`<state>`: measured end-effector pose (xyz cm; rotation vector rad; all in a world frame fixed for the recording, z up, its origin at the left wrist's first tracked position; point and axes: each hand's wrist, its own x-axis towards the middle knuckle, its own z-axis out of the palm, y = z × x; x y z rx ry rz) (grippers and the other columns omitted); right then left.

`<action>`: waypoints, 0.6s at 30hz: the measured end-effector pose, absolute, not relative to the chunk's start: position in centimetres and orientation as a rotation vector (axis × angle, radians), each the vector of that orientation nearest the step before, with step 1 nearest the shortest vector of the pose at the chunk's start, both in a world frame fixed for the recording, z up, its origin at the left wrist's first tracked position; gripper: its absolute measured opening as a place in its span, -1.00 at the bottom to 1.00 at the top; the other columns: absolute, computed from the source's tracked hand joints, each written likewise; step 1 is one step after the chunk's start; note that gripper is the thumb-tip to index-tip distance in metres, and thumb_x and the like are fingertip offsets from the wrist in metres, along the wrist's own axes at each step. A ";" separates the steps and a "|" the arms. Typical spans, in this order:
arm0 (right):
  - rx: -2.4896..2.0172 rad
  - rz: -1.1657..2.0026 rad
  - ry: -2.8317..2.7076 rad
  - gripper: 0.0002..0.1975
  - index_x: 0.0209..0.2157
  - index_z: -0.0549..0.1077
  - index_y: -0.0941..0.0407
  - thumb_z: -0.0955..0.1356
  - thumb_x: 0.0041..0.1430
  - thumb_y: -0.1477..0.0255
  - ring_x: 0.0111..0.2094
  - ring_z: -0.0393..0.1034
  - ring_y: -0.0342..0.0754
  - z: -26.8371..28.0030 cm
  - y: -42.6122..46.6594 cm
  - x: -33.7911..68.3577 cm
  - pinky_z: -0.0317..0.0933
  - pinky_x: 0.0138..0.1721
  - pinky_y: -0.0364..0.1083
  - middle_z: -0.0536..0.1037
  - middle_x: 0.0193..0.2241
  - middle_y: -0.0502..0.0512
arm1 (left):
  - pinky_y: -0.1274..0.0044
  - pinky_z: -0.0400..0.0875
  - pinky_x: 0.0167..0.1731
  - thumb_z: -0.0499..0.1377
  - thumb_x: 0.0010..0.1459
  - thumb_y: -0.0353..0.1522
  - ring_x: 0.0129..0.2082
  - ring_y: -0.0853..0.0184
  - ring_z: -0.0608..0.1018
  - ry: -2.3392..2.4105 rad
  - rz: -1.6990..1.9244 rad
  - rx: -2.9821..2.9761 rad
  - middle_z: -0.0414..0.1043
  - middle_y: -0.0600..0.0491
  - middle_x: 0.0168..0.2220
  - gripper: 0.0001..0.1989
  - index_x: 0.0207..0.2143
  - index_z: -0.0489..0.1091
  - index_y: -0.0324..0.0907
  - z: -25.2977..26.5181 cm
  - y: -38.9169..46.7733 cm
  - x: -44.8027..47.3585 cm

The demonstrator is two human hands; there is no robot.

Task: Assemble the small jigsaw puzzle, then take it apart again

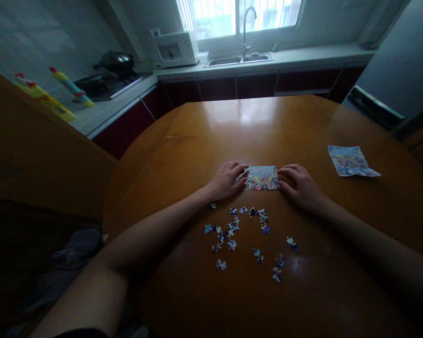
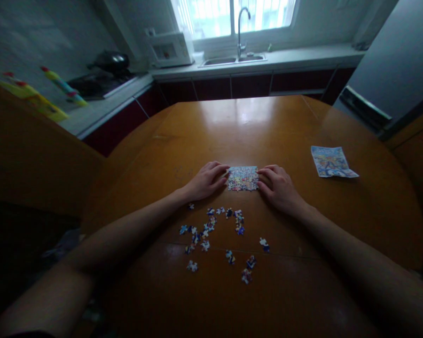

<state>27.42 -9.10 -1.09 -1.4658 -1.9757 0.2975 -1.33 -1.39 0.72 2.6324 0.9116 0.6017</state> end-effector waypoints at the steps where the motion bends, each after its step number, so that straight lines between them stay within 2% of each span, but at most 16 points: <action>1: -1.461 0.298 -1.969 -0.73 -0.07 0.51 0.10 0.36 0.24 0.30 0.01 0.37 0.22 -1.1 -9.1 27.4 0.27 0.08 0.25 0.47 -0.05 0.26 | 0.23 0.34 0.16 0.08 0.36 -0.26 0.07 0.15 0.42 0.906 0.605 2.636 0.40 -0.09 0.02 -0.65 0.15 0.31 -0.11 0.7 -1.3 -1.3; 7: -1.297 0.203 -1.941 -0.81 -0.10 0.52 0.09 0.35 0.27 0.39 -0.01 0.38 0.17 0.7 -10.5 26.1 0.28 0.05 0.22 0.48 -0.09 0.25 | 0.26 0.35 0.15 0.07 0.38 -0.26 0.06 0.16 0.43 0.899 0.642 2.647 0.41 -0.09 0.02 -0.67 0.14 0.32 -0.12 0.4 -1.3 -1.3; 10: -1.062 0.228 -2.086 -0.84 -0.09 0.51 0.06 0.34 0.31 0.45 -0.07 0.39 0.09 2.4 -12.6 23.9 0.32 -0.04 0.12 0.51 -0.14 0.19 | 0.26 0.34 0.16 0.05 0.40 -0.26 0.07 0.17 0.43 0.890 0.670 2.642 0.41 -0.08 0.02 -0.68 0.14 0.32 -0.11 0.3 -1.3 -1.2; 14: -0.718 0.316 -2.450 -0.84 -0.07 0.50 0.06 0.32 0.35 0.48 -0.16 0.35 0.00 3.7 -15.2 20.1 0.24 -0.09 0.04 0.54 -0.16 0.12 | 0.28 0.34 0.16 0.06 0.40 -0.25 0.07 0.19 0.43 0.889 0.688 2.637 0.41 -0.08 0.03 -0.67 0.15 0.32 -0.13 0.3 -1.4 -1.2; 18: -0.565 0.347 -2.755 -0.77 0.02 0.48 0.05 0.27 0.41 0.47 -0.13 0.31 0.02 3.9 -16.0 16.9 0.15 -0.06 0.05 0.55 -0.10 0.10 | 0.28 0.34 0.15 0.05 0.41 -0.24 0.06 0.19 0.43 0.899 0.686 2.638 0.41 -0.08 0.03 -0.68 0.14 0.33 -0.13 0.3 -1.5 -1.2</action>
